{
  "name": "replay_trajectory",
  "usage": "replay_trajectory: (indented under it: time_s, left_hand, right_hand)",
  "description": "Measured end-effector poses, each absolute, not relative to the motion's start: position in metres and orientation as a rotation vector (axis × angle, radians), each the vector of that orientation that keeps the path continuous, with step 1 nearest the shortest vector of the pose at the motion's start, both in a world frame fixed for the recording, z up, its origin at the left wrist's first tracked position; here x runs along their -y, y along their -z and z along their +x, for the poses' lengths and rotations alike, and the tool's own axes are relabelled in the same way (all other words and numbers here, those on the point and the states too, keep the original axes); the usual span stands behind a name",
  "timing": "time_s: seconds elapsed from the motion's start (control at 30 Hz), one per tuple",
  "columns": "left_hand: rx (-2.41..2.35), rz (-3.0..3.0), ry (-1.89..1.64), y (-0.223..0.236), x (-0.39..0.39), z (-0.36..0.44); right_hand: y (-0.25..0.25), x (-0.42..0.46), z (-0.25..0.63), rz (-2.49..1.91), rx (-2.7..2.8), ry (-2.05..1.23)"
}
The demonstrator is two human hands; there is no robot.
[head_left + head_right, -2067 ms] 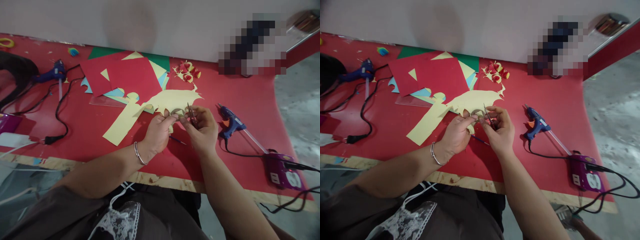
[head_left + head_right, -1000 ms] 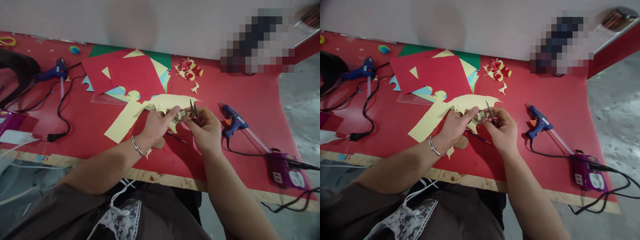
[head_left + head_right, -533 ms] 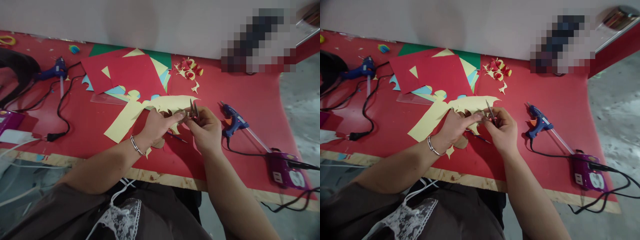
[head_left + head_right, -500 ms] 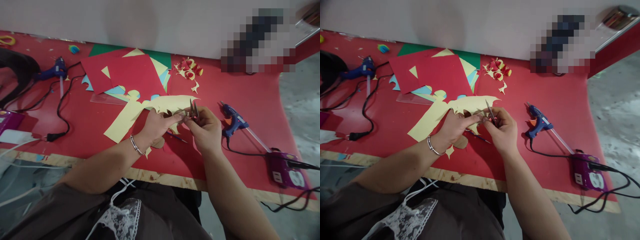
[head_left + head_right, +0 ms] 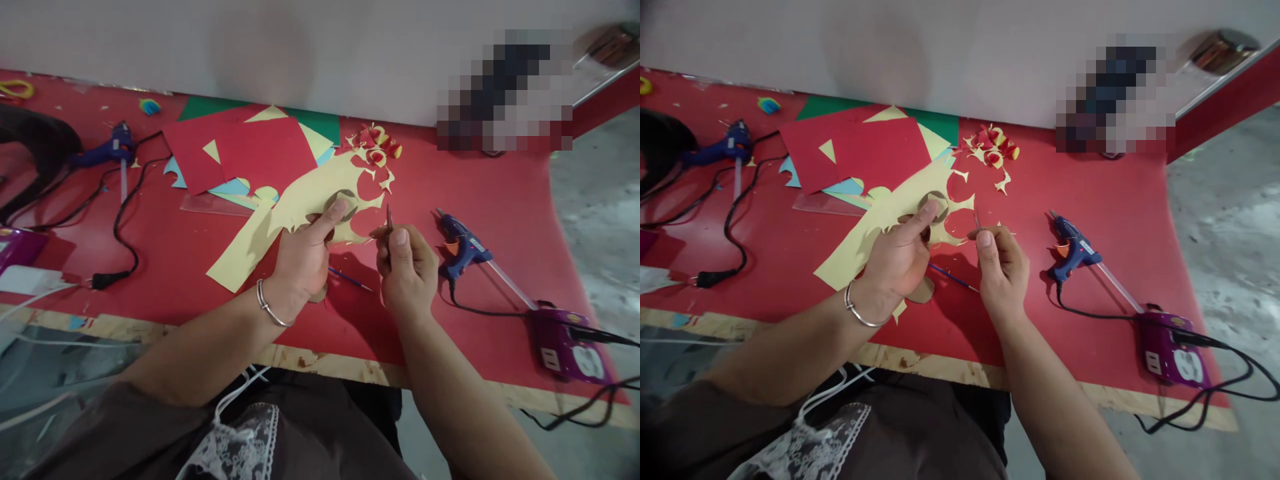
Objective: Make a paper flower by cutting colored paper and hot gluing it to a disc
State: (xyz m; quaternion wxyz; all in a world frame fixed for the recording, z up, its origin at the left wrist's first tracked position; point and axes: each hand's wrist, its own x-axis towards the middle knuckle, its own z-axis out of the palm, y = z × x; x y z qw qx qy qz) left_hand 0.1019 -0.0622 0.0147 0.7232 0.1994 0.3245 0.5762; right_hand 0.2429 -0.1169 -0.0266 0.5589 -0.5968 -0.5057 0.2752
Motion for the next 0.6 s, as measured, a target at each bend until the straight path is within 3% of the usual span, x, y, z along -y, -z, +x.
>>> replay_trajectory:
  time_s: [0.2, 0.6]
  left_hand:
    - [-0.773, 0.269, -1.244, -0.028, 0.087, 0.115]
    - [-0.720, 0.300, -1.273, -0.002, 0.100, 0.135]
  right_hand:
    - [0.029, 0.116, 0.237, -1.404, 1.184, -0.706]
    - [0.027, 0.119, 0.236, -1.327, 1.047, -0.934]
